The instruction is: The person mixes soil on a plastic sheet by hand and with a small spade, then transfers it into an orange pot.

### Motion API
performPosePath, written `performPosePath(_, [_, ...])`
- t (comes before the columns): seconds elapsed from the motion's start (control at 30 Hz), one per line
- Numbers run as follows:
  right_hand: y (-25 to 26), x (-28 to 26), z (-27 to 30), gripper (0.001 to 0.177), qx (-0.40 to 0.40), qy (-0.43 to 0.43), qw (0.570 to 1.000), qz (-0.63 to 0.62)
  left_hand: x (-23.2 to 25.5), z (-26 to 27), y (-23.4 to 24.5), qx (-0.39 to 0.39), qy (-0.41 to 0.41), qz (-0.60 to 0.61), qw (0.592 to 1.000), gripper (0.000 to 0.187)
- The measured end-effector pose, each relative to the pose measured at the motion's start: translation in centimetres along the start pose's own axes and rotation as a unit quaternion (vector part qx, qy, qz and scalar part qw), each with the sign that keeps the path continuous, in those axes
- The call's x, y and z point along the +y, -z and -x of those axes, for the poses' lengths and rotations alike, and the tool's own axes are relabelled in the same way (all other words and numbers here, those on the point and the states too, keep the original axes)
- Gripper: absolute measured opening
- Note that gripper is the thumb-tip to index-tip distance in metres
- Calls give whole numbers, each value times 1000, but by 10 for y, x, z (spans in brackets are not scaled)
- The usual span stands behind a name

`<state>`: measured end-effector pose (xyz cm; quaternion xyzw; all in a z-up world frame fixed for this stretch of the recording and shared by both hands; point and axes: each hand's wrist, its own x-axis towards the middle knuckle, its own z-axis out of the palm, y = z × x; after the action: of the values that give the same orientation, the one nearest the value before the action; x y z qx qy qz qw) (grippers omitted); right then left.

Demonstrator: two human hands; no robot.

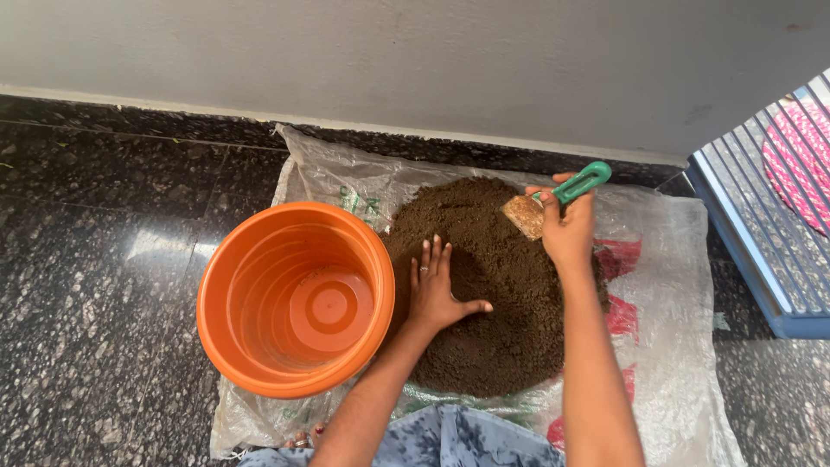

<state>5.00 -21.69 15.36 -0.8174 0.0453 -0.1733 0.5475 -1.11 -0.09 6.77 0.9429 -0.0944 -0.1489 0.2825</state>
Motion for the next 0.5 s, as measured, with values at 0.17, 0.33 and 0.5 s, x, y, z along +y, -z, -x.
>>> performPosePath(0.17, [-35, 65, 33, 56, 106, -230, 963, -90, -8, 2, -17, 13, -15, -10, 1000, 148])
performPosePath(0.33, [-26, 69, 53, 48, 35, -150, 987, -55, -16, -1, -25, 48, -46, -4, 998, 146])
performPosePath(0.5, [-2, 32, 9, 50, 44, -91, 991, -93, -18, 1, -27, 42, -56, 4, 998, 143])
